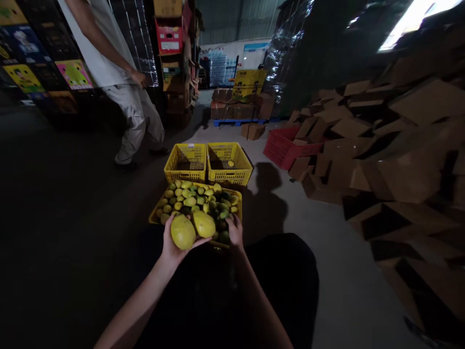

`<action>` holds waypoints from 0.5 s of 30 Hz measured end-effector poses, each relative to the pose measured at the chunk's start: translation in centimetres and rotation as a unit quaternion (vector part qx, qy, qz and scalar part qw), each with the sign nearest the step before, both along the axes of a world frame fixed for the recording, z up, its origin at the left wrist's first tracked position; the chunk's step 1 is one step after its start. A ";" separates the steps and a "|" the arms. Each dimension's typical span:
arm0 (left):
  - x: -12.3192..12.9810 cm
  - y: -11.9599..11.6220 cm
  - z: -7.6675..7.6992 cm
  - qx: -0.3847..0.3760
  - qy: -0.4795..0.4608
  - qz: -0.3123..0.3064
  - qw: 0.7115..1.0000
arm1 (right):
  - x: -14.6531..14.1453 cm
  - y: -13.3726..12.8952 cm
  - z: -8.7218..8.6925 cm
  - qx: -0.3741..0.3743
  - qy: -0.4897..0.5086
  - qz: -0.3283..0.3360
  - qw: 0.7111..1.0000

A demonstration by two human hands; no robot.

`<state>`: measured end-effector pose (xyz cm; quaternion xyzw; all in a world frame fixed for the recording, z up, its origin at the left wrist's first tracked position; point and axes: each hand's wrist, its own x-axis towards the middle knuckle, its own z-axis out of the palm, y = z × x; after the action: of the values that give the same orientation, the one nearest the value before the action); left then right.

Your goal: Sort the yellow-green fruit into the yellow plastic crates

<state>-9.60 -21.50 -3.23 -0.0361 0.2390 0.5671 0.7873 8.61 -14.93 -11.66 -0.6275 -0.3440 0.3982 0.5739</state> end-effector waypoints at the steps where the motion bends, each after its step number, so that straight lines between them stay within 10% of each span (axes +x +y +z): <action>1: 0.3 0.2 0.4 0.005 0.004 -0.006 1.000 | -0.5 -0.1 1.8 0.020 0.016 0.054 0.998; 3: 0.8 0.7 1.0 0.012 0.015 -0.014 1.000 | -1.3 -0.4 5.2 0.074 0.074 0.221 0.970; 7: 1.4 1.4 1.7 0.016 0.038 -0.027 0.999 | -1.7 -0.7 8.9 0.102 -0.001 0.326 0.940; 15: 1.2 1.8 1.2 -0.001 0.063 -0.019 0.998 | 0.1 -0.3 8.2 0.065 0.017 0.372 0.926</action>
<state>-8.35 -19.73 -1.99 0.0035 0.2895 0.5526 0.7816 8.75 -15.26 -3.49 -0.4087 -0.5680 0.5707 0.4297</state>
